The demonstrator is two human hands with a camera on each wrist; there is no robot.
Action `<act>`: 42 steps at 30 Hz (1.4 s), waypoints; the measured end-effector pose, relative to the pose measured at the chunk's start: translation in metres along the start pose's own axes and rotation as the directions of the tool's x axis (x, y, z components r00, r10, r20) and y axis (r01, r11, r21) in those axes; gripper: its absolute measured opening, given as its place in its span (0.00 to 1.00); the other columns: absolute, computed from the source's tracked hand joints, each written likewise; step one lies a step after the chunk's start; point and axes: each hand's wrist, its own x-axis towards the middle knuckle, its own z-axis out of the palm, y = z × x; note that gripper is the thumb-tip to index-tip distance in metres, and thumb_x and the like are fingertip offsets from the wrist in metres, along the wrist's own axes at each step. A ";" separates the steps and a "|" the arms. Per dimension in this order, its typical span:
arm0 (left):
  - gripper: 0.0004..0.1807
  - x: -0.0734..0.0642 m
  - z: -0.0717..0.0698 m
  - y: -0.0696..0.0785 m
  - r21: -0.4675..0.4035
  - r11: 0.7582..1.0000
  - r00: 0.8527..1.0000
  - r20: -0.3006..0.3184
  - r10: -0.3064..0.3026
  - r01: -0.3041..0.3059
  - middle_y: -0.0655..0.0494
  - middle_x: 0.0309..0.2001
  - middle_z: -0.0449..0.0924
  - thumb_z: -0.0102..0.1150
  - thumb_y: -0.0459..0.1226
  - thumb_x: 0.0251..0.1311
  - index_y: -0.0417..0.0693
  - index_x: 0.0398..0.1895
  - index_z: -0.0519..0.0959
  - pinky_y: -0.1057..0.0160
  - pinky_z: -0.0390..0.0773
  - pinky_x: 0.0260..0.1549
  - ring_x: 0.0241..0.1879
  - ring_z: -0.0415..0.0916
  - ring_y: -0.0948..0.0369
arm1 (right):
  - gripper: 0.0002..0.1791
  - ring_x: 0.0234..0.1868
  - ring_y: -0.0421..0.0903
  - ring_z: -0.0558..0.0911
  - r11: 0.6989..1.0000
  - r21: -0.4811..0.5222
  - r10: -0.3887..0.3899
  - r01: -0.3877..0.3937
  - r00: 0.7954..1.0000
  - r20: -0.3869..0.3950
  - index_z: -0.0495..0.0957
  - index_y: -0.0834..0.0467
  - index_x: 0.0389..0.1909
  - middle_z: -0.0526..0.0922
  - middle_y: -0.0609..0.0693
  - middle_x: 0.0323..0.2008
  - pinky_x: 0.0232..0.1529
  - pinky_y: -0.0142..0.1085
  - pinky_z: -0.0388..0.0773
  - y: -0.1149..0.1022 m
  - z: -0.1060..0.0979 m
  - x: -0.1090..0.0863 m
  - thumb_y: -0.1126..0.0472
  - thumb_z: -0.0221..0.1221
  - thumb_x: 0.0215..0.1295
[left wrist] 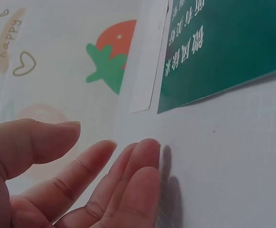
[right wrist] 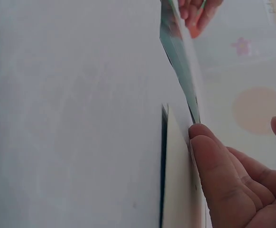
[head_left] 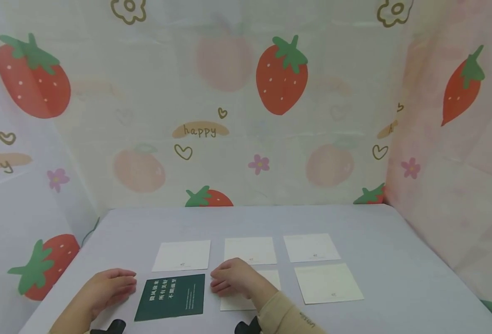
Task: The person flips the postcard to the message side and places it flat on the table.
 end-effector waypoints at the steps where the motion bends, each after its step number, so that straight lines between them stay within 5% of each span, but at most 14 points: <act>1: 0.27 0.000 0.000 0.000 -0.009 1.000 1.000 0.005 -0.005 0.005 0.43 0.41 0.80 0.57 0.42 0.59 0.31 0.55 0.67 0.61 0.79 0.39 0.36 0.79 0.59 | 0.12 0.32 0.52 0.84 1.000 0.005 -0.003 0.003 1.000 0.006 0.77 0.69 0.39 0.83 0.60 0.31 0.34 0.40 0.81 0.000 0.001 -0.001 0.64 0.54 0.63; 19: 0.23 0.001 0.005 -0.002 -0.085 0.995 0.998 0.035 -0.051 0.054 0.46 0.35 0.81 0.54 0.37 0.61 0.30 0.56 0.65 0.61 0.80 0.37 0.34 0.81 0.56 | 0.10 0.32 0.50 0.84 0.999 0.042 0.026 -0.027 1.000 0.009 0.77 0.67 0.37 0.83 0.57 0.30 0.33 0.39 0.81 -0.004 0.018 -0.002 0.62 0.56 0.61; 42: 0.24 0.003 0.008 -0.002 -0.061 0.998 0.999 0.036 -0.032 0.034 0.46 0.38 0.81 0.59 0.37 0.57 0.34 0.54 0.68 0.60 0.80 0.37 0.34 0.78 0.58 | 0.11 0.31 0.49 0.84 0.998 0.048 0.028 -0.028 1.000 0.007 0.78 0.68 0.37 0.83 0.56 0.29 0.32 0.38 0.81 -0.001 0.017 0.000 0.63 0.56 0.61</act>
